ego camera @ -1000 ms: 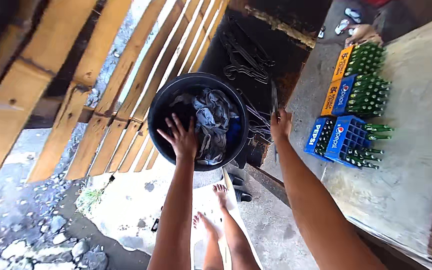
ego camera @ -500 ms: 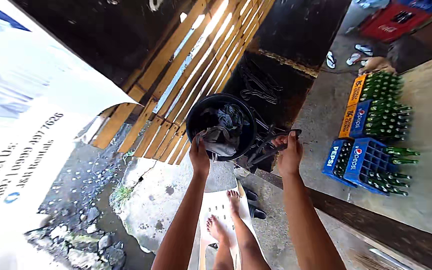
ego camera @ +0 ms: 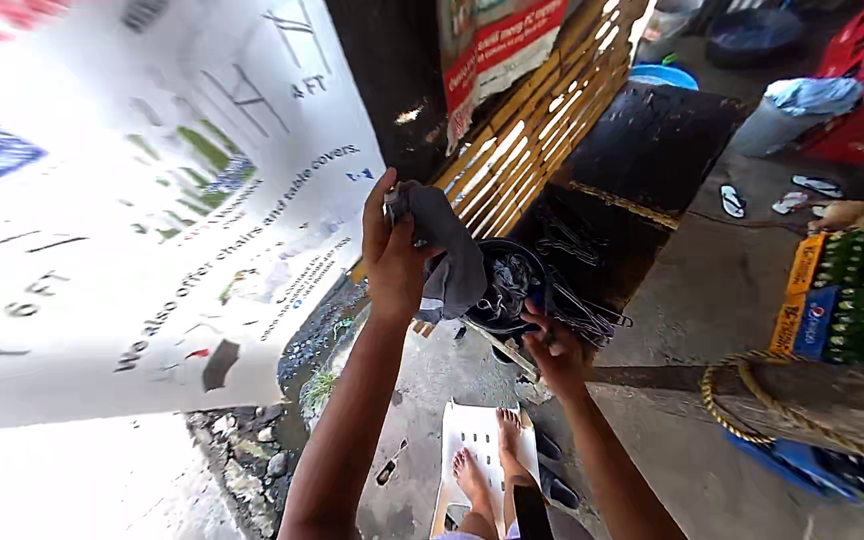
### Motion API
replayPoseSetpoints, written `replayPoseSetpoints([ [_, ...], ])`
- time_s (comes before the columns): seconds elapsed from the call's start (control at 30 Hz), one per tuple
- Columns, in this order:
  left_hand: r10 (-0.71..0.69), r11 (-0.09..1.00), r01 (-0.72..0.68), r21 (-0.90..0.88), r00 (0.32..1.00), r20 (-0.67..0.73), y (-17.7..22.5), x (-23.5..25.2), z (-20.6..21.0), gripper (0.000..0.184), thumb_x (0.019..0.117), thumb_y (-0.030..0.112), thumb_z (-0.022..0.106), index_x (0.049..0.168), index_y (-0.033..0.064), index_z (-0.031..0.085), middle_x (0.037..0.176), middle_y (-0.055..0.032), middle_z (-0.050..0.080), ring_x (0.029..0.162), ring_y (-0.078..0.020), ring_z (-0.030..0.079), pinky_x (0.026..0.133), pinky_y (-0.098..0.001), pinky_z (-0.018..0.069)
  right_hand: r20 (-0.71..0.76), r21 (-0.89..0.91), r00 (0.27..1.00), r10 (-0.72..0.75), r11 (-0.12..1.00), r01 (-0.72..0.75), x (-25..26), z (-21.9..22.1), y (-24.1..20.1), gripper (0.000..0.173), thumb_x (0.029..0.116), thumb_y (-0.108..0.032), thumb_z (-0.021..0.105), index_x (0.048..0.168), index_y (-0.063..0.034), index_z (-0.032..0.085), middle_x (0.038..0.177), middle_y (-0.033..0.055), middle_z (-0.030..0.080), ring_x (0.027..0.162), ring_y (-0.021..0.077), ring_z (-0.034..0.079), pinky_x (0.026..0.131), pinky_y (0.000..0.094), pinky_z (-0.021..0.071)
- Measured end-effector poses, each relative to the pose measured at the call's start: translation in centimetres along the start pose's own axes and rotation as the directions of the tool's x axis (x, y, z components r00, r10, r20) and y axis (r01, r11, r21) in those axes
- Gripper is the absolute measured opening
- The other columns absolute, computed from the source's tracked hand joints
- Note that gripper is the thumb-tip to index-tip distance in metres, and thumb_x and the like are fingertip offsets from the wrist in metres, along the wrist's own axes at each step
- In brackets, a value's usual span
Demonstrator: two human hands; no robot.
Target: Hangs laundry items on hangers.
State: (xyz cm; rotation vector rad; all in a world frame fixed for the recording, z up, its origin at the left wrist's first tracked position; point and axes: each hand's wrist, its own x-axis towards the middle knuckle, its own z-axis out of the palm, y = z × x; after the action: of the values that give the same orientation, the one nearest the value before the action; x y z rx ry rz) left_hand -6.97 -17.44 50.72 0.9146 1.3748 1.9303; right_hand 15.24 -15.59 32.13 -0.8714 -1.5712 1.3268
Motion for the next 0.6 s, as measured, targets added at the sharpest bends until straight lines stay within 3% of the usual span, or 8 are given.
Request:
replayPoseSetpoints([
  [0.07,0.088,0.996,-0.088,-0.008,0.996,-0.004,3.3,-1.6,-0.9,0.049,0.1062,0.003,0.031,0.151,0.0213,0.04,0.127,0.0015,0.061,0.097,-0.0105,0.069,0.074,-0.031,0.0618,0.096,-0.096,0.995,-0.008,0.995,0.017,0.6,3.0,-2.4,0.078,0.0831,-0.035,0.076,0.139,0.0128,0.051,0.146,0.0259,0.054,0.115,0.0163,0.064,0.089,0.0306,0.0549],
  [0.17,0.248,0.968,-0.248,-0.039,0.969,-0.008,7.8,-4.1,-2.5,0.044,0.1051,0.001,0.032,0.147,0.012,0.04,0.122,0.0001,0.063,0.098,-0.013,0.07,0.078,-0.0358,0.0635,0.211,-0.281,0.977,-0.013,0.957,0.073,1.3,7.9,-5.6,0.105,0.0727,-0.046,0.087,0.145,0.0142,0.041,0.134,0.0321,0.058,0.108,0.0334,0.065,0.091,0.0481,0.0544],
  [0.23,0.375,0.927,-0.374,0.014,0.927,-0.021,10.6,-5.9,-4.3,0.045,0.1051,0.002,0.035,0.15,0.0074,0.034,0.126,-0.0003,0.061,0.099,-0.0131,0.07,0.081,-0.0363,0.0638,0.223,-0.362,0.973,0.059,0.932,0.026,1.7,10.0,-7.7,0.092,0.0769,-0.032,0.087,0.145,0.0111,0.044,0.133,0.032,0.059,0.119,0.0417,0.063,0.101,0.0581,0.0506],
  [0.3,0.537,0.836,-0.532,0.134,0.844,-0.002,12.8,-7.6,-6.9,0.051,0.1046,0.001,0.043,0.152,-0.0009,0.026,0.132,-0.002,0.057,0.101,-0.0112,0.069,0.084,-0.035,0.0637,0.185,-0.389,0.979,0.08,0.921,-0.002,1.7,10.5,-10.4,0.07,0.0866,-0.015,0.081,0.142,0.0104,0.047,0.125,0.0334,0.063,0.117,0.0467,0.063,0.101,0.064,0.0481],
  [0.37,0.675,0.683,-0.665,0.304,0.732,0.085,14.5,-8.9,-10.3,0.061,0.1023,0.001,0.053,0.152,-0.0118,0.019,0.143,-0.0063,0.05,0.109,-0.0054,0.064,0.093,-0.0287,0.0587,0.177,-0.381,0.982,-0.065,0.915,0.129,2.1,9.7,-12.6,0.052,0.0913,-0.007,0.074,0.135,0.0132,0.053,0.12,0.0351,0.064,0.112,0.0495,0.064,0.098,0.0666,0.0476],
  [0.43,0.708,0.544,-0.687,0.481,0.684,0.176,15.4,-10.3,-14.4,0.074,0.0982,0.003,0.062,0.151,-0.0178,0.015,0.152,-0.0177,0.041,0.123,-0.0075,0.059,0.104,-0.0273,0.0531,0.265,-0.333,0.939,-0.22,0.893,0.303,2.9,7.8,-14.6,0.045,0.0934,-0.004,0.07,0.131,0.0139,0.056,0.121,0.0338,0.065,0.112,0.0457,0.066,0.098,0.0623,0.0493],
  [0.5,0.662,0.411,-0.572,0.71,0.723,0.198,15.4,-12.2,-18.7,0.089,0.0949,0.019,0.072,0.155,-0.015,0.015,0.155,-0.0292,0.037,0.134,-0.0201,0.054,0.111,-0.0332,0.048,0.328,-0.269,0.864,-0.382,0.839,0.473,4.1,6.4,-16.4,0.035,0.0922,-0.006,0.069,0.121,0.0132,0.063,0.112,0.0264,0.07,0.102,0.0274,0.07,0.094,0.0449,0.0555],
  [0.6,0.573,0.05,-0.34,0.939,0.78,0.252,14.6,-16.1,-23.5,0.114,0.0822,0.051,0.08,0.155,-0.0148,0.021,0.142,-0.0411,0.048,0.131,-0.0512,0.05,0.112,-0.061,0.0373,0.364,-0.207,0.777,-0.513,0.769,0.605,4.6,5.6,-20.8,0.028,0.0941,-0.006,0.063,0.11,0.0169,0.063,0.095,0.0214,0.069,0.081,0.0059,0.062,0.078,0.0249,0.0526],
])
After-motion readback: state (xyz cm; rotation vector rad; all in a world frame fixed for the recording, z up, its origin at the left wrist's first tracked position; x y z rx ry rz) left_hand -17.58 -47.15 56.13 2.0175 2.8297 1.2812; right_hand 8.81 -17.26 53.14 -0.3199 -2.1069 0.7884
